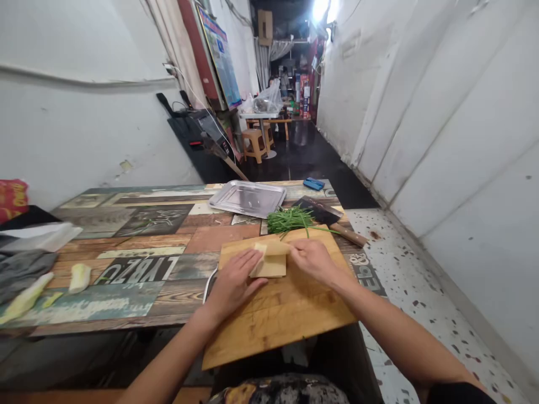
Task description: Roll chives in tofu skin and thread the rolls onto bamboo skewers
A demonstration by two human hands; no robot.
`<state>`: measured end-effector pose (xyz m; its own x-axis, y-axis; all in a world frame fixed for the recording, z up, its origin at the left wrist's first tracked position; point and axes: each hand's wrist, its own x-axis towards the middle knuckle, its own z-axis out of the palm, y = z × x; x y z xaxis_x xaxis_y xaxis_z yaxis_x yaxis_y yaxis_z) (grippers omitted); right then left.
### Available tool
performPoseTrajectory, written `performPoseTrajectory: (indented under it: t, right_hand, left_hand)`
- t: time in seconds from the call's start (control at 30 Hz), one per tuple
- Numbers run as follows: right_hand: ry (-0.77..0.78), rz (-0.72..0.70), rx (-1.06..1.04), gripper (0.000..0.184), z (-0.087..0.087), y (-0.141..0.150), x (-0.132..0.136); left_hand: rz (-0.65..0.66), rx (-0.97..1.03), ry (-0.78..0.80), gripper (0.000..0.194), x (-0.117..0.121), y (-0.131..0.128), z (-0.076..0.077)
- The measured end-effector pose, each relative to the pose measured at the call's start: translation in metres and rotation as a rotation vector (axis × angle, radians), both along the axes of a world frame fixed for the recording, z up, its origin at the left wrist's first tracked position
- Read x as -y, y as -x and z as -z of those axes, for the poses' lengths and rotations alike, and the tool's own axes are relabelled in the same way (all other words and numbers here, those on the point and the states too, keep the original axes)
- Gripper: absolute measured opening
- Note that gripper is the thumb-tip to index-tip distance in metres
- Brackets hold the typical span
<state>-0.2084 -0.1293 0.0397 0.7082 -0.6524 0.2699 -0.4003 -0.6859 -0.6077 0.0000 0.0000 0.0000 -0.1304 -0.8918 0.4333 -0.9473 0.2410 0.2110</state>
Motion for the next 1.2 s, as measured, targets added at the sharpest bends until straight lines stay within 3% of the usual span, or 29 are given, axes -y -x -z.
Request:
performPoseTrajectory:
  t: [0.13,0.2,0.27,0.3,0.37,0.43,0.5,0.57,0.63,0.73,0.83,0.9,1.0,1.13,1.2]
  right_hand:
    - [-0.388,0.295,0.169,0.037,0.007,0.022,0.008]
    - [-0.61,0.325,0.289,0.039,0.011,0.032,0.009]
    - [-0.673,0.351,0.374,0.039,0.011,0.039,0.009]
    - [-0.608,0.371,0.386,0.038,0.009,0.042,0.008]
    - [-0.319,0.351,0.36,0.034,0.004,0.046,0.002]
    - [0.009,0.141,0.269,0.028,0.001,0.049,-0.009]
    - [0.238,-0.182,0.131,0.025,0.003,0.053,-0.022]
    - [0.333,-0.436,-0.003,0.023,0.011,0.056,-0.031]
    - [0.337,-0.521,-0.06,0.022,0.018,0.058,-0.028]
    - [0.311,-0.317,-0.099,0.026,0.016,0.044,0.005]
    - [0.352,-0.019,-0.256,0.021,0.002,0.005,0.057]
    - [0.374,0.027,-0.418,0.027,-0.008,-0.027,0.084]
    - [0.354,0.01,-0.542,0.036,-0.014,-0.068,0.105]
    - [0.323,-0.071,-0.594,0.019,-0.012,-0.091,0.109]
    - [0.309,-0.074,-0.616,0.019,-0.011,-0.094,0.109]
  left_hand:
    - [0.15,0.159,-0.129,0.05,0.017,-0.001,-0.003]
    - [0.228,0.273,-0.212,0.039,0.023,-0.002,-0.006]
    - [0.259,0.369,-0.265,0.04,0.025,-0.002,-0.01]
    - [0.263,0.405,-0.279,0.043,0.025,-0.003,-0.012]
    - [0.278,0.458,-0.293,0.047,0.026,-0.006,-0.014]
    - [0.297,0.5,-0.298,0.046,0.026,-0.016,-0.014]
    - [0.305,0.535,-0.293,0.044,0.025,-0.033,-0.014]
    - [0.302,0.54,-0.267,0.042,0.019,-0.056,-0.011]
    - [0.306,0.513,-0.23,0.043,0.009,-0.079,-0.008]
    - [0.301,0.461,-0.186,0.052,-0.009,-0.095,-0.003]
    - [0.227,0.412,-0.203,0.056,-0.02,-0.087,-0.005]
    - [0.162,0.377,-0.224,0.056,-0.022,-0.074,-0.01]
    - [0.118,0.318,-0.194,0.055,-0.017,-0.057,-0.02]
    - [0.145,0.237,-0.106,0.052,0.002,-0.048,-0.03]
    - [0.128,0.19,-0.073,0.053,0.016,-0.049,-0.035]
